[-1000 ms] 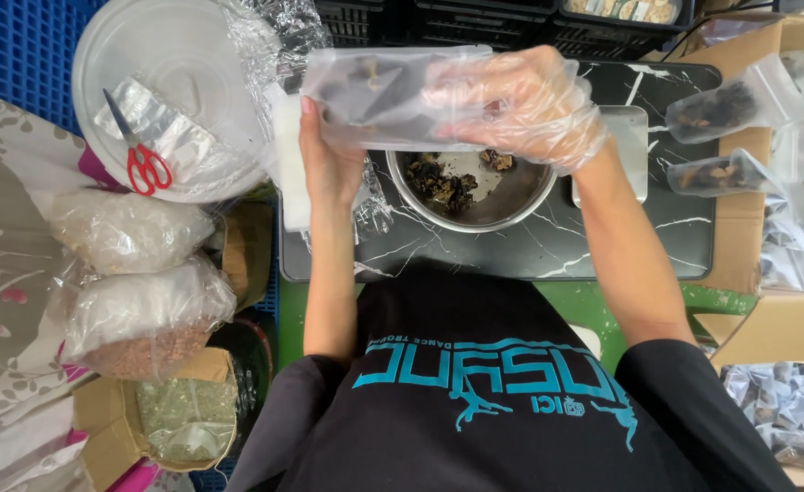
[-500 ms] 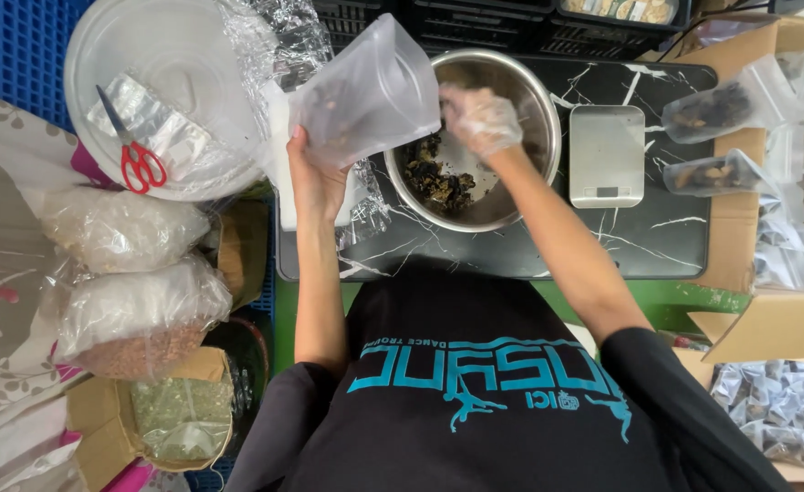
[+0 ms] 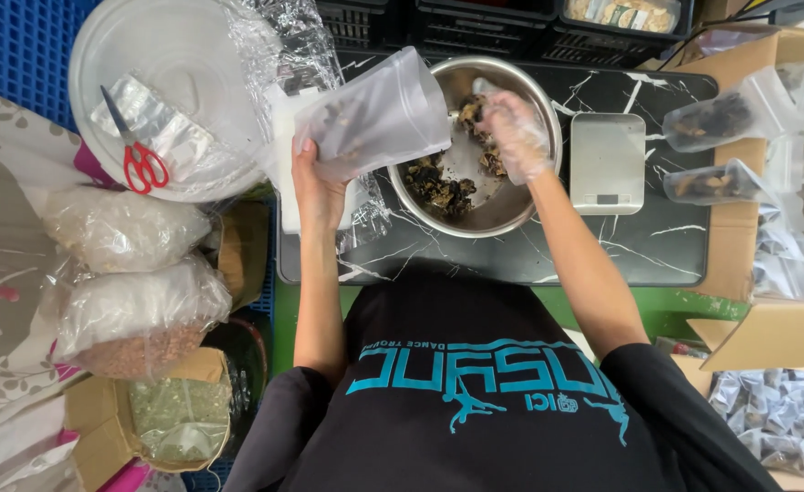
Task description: Packaging dried food items into small plastic bags, weighing them on a scale, and placing them into a cardboard box for shipping.
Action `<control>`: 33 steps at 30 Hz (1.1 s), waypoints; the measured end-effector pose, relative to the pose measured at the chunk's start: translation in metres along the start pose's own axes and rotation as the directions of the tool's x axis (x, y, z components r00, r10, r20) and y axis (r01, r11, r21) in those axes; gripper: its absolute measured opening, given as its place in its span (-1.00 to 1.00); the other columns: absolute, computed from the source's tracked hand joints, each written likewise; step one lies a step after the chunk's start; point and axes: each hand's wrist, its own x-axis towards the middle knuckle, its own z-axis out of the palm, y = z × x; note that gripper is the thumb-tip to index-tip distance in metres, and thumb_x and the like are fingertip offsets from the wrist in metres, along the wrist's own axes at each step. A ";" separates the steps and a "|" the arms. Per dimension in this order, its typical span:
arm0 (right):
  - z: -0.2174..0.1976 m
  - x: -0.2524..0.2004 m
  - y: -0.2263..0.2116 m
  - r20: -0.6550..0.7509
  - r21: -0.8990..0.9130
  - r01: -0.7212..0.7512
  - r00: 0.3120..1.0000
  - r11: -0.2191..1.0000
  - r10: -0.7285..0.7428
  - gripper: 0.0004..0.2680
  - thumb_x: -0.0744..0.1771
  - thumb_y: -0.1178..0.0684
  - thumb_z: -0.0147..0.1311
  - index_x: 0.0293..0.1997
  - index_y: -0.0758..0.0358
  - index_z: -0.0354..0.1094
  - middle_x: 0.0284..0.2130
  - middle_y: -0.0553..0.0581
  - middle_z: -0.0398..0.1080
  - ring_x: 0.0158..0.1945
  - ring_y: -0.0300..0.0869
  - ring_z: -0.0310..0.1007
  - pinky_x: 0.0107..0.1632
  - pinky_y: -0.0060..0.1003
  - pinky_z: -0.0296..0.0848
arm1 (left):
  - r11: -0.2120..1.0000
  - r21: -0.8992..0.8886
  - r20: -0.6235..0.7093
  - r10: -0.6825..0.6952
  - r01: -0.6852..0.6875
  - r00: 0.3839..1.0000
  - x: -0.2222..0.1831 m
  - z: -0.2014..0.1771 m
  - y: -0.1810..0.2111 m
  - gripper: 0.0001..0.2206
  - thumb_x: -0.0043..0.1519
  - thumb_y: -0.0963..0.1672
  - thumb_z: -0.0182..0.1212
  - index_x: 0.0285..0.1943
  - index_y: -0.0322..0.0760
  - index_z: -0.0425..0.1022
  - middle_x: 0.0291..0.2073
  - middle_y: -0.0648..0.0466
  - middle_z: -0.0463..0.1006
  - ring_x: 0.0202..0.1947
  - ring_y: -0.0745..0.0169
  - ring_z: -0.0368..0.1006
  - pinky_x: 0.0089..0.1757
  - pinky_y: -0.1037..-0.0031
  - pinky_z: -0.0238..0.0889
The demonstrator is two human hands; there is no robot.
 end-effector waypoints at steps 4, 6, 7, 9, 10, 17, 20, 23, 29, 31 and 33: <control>-0.009 -0.013 -0.009 0.101 0.566 -0.203 0.979 0.799 0.178 -0.92 0.37 0.26 0.10 -0.10 0.25 0.31 -0.17 0.14 0.43 -0.09 -0.03 0.59 -0.01 -0.24 0.59 | 0.999 0.028 -0.007 0.020 -0.019 1.000 -0.001 0.000 0.000 -0.58 0.44 -0.07 -0.05 0.43 -0.34 0.08 0.25 -0.21 0.40 0.15 -0.19 0.52 0.02 0.07 0.57; -0.009 -0.022 -0.016 0.077 0.521 -0.157 0.988 0.839 0.138 -0.91 0.38 0.27 0.14 -0.08 0.25 0.34 -0.13 0.06 0.40 -0.15 -0.14 0.53 -0.02 -0.29 0.63 | 0.998 0.044 -0.015 0.039 -0.039 0.999 -0.002 0.002 -0.001 -0.57 0.44 -0.08 -0.02 0.45 -0.31 0.07 0.23 -0.17 0.39 0.14 -0.13 0.51 0.04 0.06 0.56; -0.009 -0.028 -0.022 0.067 0.497 -0.135 0.991 0.857 0.118 -0.90 0.39 0.27 0.16 -0.07 0.25 0.35 -0.10 0.01 0.39 -0.17 -0.19 0.51 -0.02 -0.32 0.66 | 0.998 0.051 -0.020 0.050 -0.048 0.999 -0.003 0.003 -0.002 -0.57 0.44 -0.08 0.00 0.46 -0.29 0.07 0.22 -0.15 0.38 0.14 -0.10 0.50 0.06 0.06 0.55; -0.010 -0.038 -0.036 0.102 0.399 -0.056 0.995 0.915 0.016 -0.86 0.36 0.30 0.21 -0.03 0.28 0.39 -0.04 0.06 0.42 -0.12 -0.23 0.51 -0.09 -0.36 0.62 | 0.995 0.085 -0.026 0.064 -0.061 0.998 -0.005 0.004 -0.003 -0.58 0.42 -0.08 0.01 0.42 -0.30 0.08 0.19 -0.11 0.38 0.14 -0.02 0.47 0.04 0.04 0.55; -0.009 -0.042 -0.044 0.123 0.349 -0.011 0.992 0.937 -0.034 -0.84 0.35 0.31 0.24 -0.02 0.30 0.41 -0.01 0.08 0.44 -0.10 -0.25 0.51 -0.12 -0.38 0.60 | 0.993 0.101 -0.028 0.072 -0.068 0.997 -0.005 0.003 -0.004 -0.58 0.41 -0.09 0.02 0.40 -0.30 0.08 0.17 -0.08 0.38 0.15 0.02 0.45 0.03 0.03 0.54; 0.014 -0.055 -0.108 0.205 -0.303 -0.061 0.971 0.951 0.127 -0.81 0.27 0.23 0.34 -0.06 0.33 0.53 -0.09 0.18 0.56 -0.24 -0.25 0.54 -0.24 -0.41 0.58 | 0.876 0.462 -0.033 0.170 -0.136 0.985 -0.010 -0.008 -0.018 -0.47 0.45 -0.02 0.08 0.53 -0.31 0.08 0.26 -0.11 0.37 0.24 0.16 0.29 0.21 0.41 0.19; 0.017 -0.054 -0.113 0.179 -0.291 -0.056 0.978 0.955 0.112 -0.78 0.28 0.22 0.32 0.01 0.33 0.53 -0.04 0.18 0.56 -0.18 -0.26 0.55 -0.14 -0.42 0.58 | 0.838 0.526 -0.029 0.187 -0.144 0.982 -0.009 -0.012 -0.021 -0.44 0.44 -0.01 0.08 0.56 -0.31 0.06 0.32 -0.11 0.35 0.28 0.17 0.27 0.25 0.41 0.15; 0.012 -0.053 -0.110 0.247 -0.201 0.035 0.969 0.979 0.016 -0.78 0.31 0.22 0.28 0.07 0.31 0.50 0.05 0.16 0.53 -0.07 -0.27 0.58 0.02 -0.42 0.61 | 0.851 0.517 -0.057 0.141 -0.092 0.988 -0.009 -0.011 -0.022 -0.43 0.42 0.00 0.08 0.55 -0.31 0.05 0.30 -0.11 0.37 0.28 0.15 0.29 0.25 0.37 0.16; 0.018 -0.056 -0.101 0.372 -0.518 0.439 0.888 0.735 -0.268 -0.77 0.35 0.25 0.22 0.12 0.11 0.51 0.03 0.13 0.53 0.00 -0.19 0.54 0.07 -0.40 0.59 | 0.941 0.330 -0.004 0.072 -0.067 0.997 -0.007 0.008 -0.021 -0.48 0.45 -0.02 0.03 0.52 -0.36 0.13 0.27 -0.14 0.39 0.27 0.14 0.33 0.22 0.35 0.25; 0.028 -0.058 -0.094 0.545 -0.558 0.695 0.719 0.453 -0.431 -0.74 0.33 0.27 0.18 0.09 0.00 0.53 0.10 0.15 0.51 0.14 -0.06 0.54 0.14 -0.37 0.59 | 0.914 0.384 0.060 0.114 -0.129 0.992 -0.005 0.019 -0.019 -0.50 0.50 -0.04 0.05 0.55 -0.38 0.12 0.32 -0.14 0.39 0.34 0.19 0.31 0.32 0.45 0.15; 0.028 -0.057 -0.090 0.539 -0.562 0.540 0.813 0.626 -0.217 -0.67 0.31 0.31 0.01 0.11 0.02 0.52 0.06 0.11 0.50 -0.03 -0.16 0.60 0.06 -0.36 0.60 | 0.929 0.369 0.043 0.015 -0.030 0.999 -0.005 0.030 -0.014 -0.49 0.44 -0.03 0.07 0.51 -0.39 0.16 0.17 -0.13 0.46 0.13 0.17 0.41 0.09 0.41 0.33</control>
